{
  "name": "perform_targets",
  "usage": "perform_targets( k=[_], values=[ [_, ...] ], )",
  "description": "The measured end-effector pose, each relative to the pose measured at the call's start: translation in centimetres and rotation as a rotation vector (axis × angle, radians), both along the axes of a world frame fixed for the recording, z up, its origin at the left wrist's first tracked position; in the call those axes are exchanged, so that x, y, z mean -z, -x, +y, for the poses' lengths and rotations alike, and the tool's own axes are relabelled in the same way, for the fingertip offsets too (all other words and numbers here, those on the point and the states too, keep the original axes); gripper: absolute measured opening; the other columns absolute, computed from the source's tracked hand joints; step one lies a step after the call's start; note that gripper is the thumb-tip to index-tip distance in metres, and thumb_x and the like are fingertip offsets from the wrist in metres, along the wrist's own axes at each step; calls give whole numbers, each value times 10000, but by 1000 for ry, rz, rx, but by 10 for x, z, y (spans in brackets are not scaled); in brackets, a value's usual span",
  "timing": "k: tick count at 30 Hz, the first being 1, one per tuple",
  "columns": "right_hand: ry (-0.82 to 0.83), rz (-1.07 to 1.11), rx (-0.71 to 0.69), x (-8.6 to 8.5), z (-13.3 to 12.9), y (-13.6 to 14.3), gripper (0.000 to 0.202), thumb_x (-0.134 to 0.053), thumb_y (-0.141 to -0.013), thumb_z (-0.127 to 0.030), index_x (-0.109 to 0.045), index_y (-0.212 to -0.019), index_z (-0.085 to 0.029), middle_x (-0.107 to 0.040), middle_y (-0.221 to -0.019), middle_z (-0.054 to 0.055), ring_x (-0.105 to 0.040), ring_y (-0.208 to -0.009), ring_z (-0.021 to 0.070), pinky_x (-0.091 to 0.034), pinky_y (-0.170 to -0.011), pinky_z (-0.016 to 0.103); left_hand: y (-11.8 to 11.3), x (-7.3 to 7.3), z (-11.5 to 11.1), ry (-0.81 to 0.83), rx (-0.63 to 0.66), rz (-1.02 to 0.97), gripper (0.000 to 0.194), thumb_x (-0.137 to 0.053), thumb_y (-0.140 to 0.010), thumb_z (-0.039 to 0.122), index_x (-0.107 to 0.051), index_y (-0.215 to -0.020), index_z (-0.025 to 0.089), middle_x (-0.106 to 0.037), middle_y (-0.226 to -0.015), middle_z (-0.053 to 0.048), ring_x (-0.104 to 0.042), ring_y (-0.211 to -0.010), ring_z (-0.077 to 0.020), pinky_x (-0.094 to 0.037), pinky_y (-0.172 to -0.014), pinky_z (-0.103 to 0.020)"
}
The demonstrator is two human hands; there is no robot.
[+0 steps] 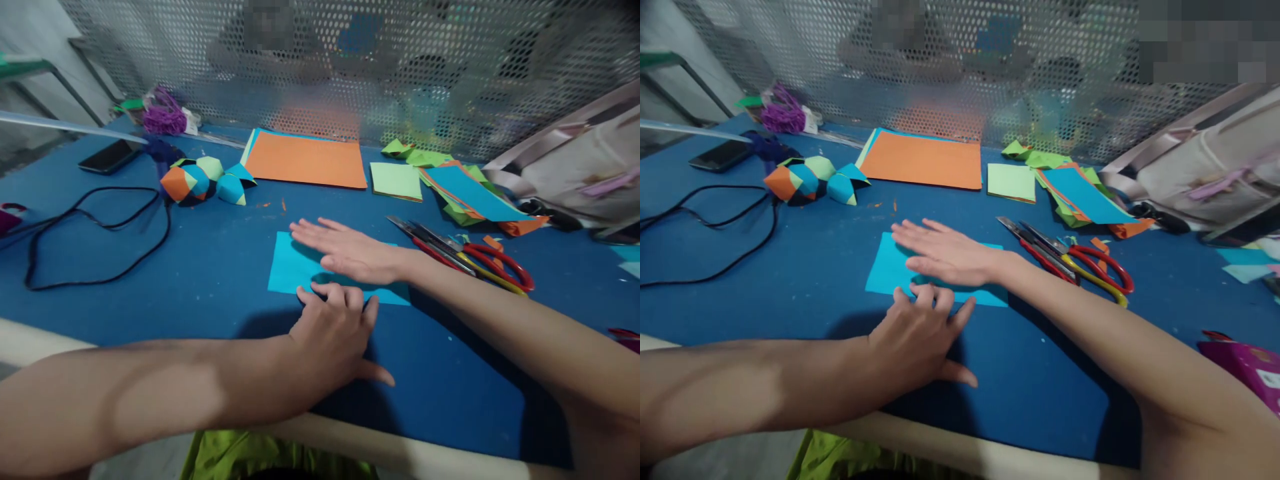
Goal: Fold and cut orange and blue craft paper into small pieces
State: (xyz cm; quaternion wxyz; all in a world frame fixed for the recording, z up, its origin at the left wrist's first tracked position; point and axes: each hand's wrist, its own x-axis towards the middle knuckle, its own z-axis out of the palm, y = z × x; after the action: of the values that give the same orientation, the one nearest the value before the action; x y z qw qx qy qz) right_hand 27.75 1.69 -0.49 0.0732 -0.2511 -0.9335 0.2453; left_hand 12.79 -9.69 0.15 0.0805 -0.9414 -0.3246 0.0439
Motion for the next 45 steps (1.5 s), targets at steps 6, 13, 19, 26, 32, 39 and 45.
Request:
perform_targets(
  k=[6,13,19,26,32,39,45],
  values=[
    [51,-93,119,9,-16,-28,797,-176,-984,-672,-240,-1565,-130,-149,-1647,114,-38,-1531,213,-32,-1241,508,-4,-11,4,144,-42,98,967,-454,-741,855,-508,-1426,174,-634,-1168,-248,-618,-1049,-481,-577,-704,-616],
    [-207,34,375,6,-56,-65,580,-419,-1014,-444,-355,-1528,-183,-321,-1600,129,-221,-1504,237,-239,-1208,529,-2,-10,2,87,-24,98,978,-445,-747,853,-451,-1470,194,-635,-1154,-252,-623,-1043,-472,-576,-701,-604],
    [-444,55,368,15,-103,-70,353,-469,-996,-266,-632,-1294,-170,-606,-1385,145,-528,-1331,278,-461,-1077,519,5,-7,2,-44,31,58,916,-430,-788,824,-546,-1368,126,-645,-1115,-241,-634,-1000,-423,-576,-711,-540],
    [-462,-13,337,22,-105,-70,382,-431,-1005,-251,-618,-1326,-162,-578,-1413,128,-507,-1348,286,-458,-1082,518,28,-21,23,-22,91,16,232,-531,-966,326,-674,-907,154,-634,-819,-71,-620,-753,-224,-442,-522,-285],
    [-548,-33,297,20,-105,-69,382,-392,-1007,-227,-638,-1281,-124,-595,-1392,144,-541,-1315,294,-502,-1038,493,54,-22,79,249,341,-118,311,-393,-946,99,-682,-1002,198,-694,-941,-50,-625,-849,-162,-466,-692,-245],
    [-544,-22,289,23,-106,-69,348,-418,-968,-192,-673,-1204,-181,-607,-1382,154,-527,-1329,296,-496,-1047,499,63,-21,112,716,270,-408,282,-396,-978,201,-664,-1057,163,-722,-999,-73,-654,-891,-127,-488,-801,-229],
    [-541,37,322,25,-107,-71,328,-449,-967,-178,-694,-1178,-225,-618,-1375,103,-538,-1319,278,-501,-1049,497,76,-21,116,894,139,-478,230,-452,-964,224,-661,-1031,155,-725,-963,-63,-663,-842,-112,-519,-762,-225]
  ],
)
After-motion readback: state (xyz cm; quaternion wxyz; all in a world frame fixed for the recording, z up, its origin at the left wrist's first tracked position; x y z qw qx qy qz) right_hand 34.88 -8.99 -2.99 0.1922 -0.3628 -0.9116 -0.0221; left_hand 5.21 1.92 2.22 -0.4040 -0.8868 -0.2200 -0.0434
